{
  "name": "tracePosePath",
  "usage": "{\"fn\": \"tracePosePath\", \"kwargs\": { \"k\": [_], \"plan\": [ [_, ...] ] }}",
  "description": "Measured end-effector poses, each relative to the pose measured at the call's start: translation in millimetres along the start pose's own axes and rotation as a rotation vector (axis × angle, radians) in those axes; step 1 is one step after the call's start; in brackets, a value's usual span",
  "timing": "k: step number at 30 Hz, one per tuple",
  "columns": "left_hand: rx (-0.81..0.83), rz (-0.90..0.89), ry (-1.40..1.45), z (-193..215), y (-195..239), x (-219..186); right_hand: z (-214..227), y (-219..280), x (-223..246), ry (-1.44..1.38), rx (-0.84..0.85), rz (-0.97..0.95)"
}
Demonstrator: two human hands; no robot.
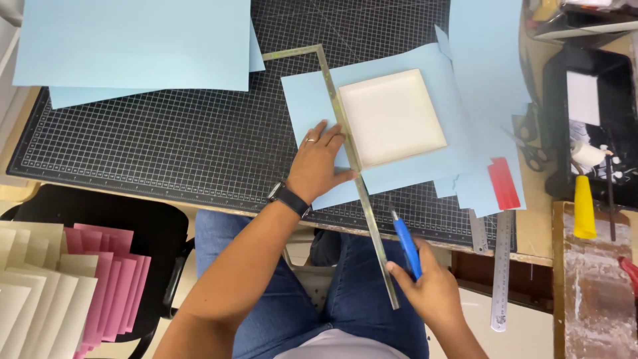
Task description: The person uses a metal ruler and a blue utility knife to trim light blue paper sheets on a black cutting mat. They repeatedly align the ruler, cut along its edge, and remove the trimmed strips, working one sheet at a time.
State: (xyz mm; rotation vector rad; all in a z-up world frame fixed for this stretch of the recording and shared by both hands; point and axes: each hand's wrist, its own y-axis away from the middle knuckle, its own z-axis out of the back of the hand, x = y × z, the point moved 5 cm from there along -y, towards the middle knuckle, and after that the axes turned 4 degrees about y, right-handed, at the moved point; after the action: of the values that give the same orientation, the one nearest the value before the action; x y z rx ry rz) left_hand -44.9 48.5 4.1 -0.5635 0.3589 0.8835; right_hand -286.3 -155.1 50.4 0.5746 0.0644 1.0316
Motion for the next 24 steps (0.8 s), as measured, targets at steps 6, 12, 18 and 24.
{"fn": "tracePosePath", "kwargs": {
  "k": [6, 12, 18, 24],
  "plan": [
    [-0.158, -0.055, 0.304, 36.6, -0.6, 8.1, -30.2, 9.1, 11.8, -1.069, 0.415, -0.037],
    [-0.309, -0.157, 0.146, 69.4, 4.9, 2.4, 19.4, 26.8, 2.1, -1.167, 0.501, 0.176],
    [0.061, -0.417, -0.164, 3.5, -7.0, -25.9, 51.6, 36.7, -33.9, -1.129, 0.219, -0.002],
    [0.155, -0.476, -0.128, 15.2, 38.6, -57.3, 54.8, 20.2, -63.3, -1.114, 0.052, -0.044]
  ]
}}
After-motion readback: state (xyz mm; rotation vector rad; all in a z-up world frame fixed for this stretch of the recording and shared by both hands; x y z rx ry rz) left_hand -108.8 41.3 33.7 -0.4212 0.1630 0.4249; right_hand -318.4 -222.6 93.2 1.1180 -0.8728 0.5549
